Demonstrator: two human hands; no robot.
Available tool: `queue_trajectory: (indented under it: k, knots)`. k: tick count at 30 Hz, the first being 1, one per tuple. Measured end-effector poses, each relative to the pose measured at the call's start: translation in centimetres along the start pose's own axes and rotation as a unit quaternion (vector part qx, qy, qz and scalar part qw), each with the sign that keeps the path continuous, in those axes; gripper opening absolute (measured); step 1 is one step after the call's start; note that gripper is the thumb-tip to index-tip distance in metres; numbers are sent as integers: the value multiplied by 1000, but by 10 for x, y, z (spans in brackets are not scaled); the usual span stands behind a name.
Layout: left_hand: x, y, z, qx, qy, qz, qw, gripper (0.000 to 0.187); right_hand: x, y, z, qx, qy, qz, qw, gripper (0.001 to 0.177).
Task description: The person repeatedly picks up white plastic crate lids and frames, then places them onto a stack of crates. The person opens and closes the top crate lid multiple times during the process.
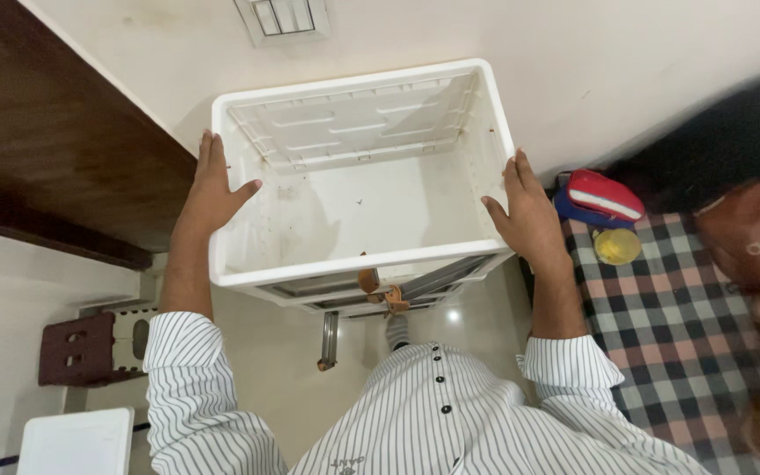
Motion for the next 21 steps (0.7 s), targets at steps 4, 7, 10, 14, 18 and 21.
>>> queue_trajectory:
  k: [4,7,10,14,18,21]
  knots:
    - [0,44,-8,-28,23,8,999,106,-6,15,3,-24,-10,-36,999,66]
    - [3,77,-6,-27,82,-7,996,101,-10,31,4,-40,-33,-64,997,63]
    - [4,102,-4,15,67,-43,997,95,-10,47,3,-40,-53,-77,995,60]
    - [11,135,10,3,103,-97,990,80,-8,67,1,-31,-76,-73,994,57]
    - [18,168,4,17,91,-169,981,55,-10,93,5,-51,-63,-78,994,60]
    - [30,199,-10,25,98,-214,972,57,-7,115,11,-56,-44,-76,995,68]
Point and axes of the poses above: each hand's wrist, its own y-axis away from the middle knuckle, its own x-axis out of the palm, z = x × y, the point moved 10 cm from there along -y, towards the middle knuckle, and after that the axes turned 3 degrees about -y, right-handed, at the moved point
